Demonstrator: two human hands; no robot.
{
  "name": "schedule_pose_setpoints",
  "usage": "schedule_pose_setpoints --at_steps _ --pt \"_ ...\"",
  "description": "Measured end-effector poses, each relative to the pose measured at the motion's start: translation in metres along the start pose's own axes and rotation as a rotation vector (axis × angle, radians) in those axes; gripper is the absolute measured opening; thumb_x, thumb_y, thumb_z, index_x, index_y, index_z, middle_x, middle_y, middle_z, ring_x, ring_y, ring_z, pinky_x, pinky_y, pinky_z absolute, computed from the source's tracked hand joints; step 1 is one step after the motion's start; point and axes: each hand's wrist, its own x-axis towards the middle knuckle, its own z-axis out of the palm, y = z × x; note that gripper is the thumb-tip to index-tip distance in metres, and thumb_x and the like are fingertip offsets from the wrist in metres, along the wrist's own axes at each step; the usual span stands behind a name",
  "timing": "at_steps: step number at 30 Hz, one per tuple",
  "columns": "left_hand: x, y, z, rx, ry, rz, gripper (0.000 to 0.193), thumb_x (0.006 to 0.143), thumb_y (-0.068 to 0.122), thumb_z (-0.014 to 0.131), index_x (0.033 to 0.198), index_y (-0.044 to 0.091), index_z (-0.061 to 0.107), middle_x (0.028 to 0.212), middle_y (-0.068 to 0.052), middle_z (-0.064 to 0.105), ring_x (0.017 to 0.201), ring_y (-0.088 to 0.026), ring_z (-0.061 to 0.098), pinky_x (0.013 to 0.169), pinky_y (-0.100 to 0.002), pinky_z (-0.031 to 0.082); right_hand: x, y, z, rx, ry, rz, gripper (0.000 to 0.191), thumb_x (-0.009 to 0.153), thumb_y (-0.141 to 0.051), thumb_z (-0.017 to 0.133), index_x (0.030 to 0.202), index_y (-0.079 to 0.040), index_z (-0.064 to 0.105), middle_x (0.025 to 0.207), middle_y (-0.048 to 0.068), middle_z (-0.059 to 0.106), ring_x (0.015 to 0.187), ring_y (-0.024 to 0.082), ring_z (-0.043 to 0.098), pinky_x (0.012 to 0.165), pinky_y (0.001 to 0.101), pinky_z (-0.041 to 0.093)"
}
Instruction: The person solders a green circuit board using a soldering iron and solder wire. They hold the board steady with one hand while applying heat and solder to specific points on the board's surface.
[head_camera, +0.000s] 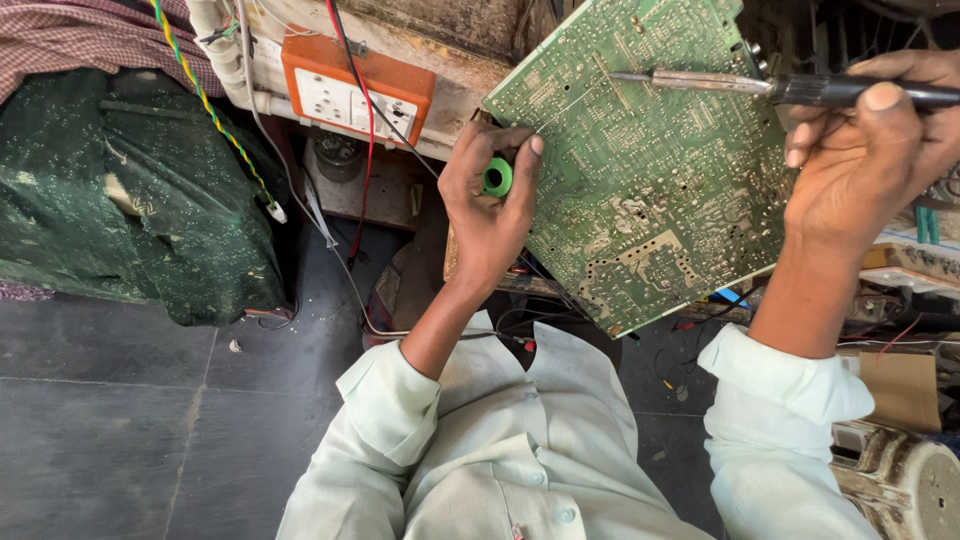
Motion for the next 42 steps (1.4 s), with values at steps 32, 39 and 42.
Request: schedule_pose_setpoints --at_steps 32,39,42 --pt "-0.0005 -0.0018 0.0001 -0.010 0.013 0.000 0.008 0.099 0.004 0.074 0.100 -0.002 0.069 0.088 -0.006 0.061 0.078 -0.012 0.057 0.072 -0.028 0.046 -0.0007 -0.0001 0.0007 0.000 -0.005 -0.007 0.017 0.120 -0.012 0.059 0.116 0.004 0.054 0.086 0.020 0.060 0.066 0.027 0.063 0.052 0.0348 0.048" --pt "-0.0004 -0.0003 -0.0009 -0.001 0.011 -0.004 0.008 0.098 0.004 0.074 0.099 -0.002 0.069 0.089 -0.006 0.062 0.078 -0.013 0.058 0.073 -0.028 0.046 -0.0019 0.0002 0.0007 0.012 -0.002 0.002 0.016 0.119 -0.012 0.058 0.116 0.003 0.053 0.086 0.019 0.058 0.067 0.027 0.063 0.053 0.0345 0.048" --pt "-0.0005 0.0002 -0.0011 0.007 0.008 -0.003 0.008 0.099 0.004 0.074 0.100 -0.002 0.069 0.089 -0.006 0.062 0.078 -0.013 0.058 0.073 -0.028 0.047 -0.0024 0.0008 0.0005 0.010 0.014 0.005 0.016 0.120 -0.011 0.058 0.116 0.004 0.053 0.087 0.019 0.057 0.068 0.027 0.062 0.053 0.0349 0.048"
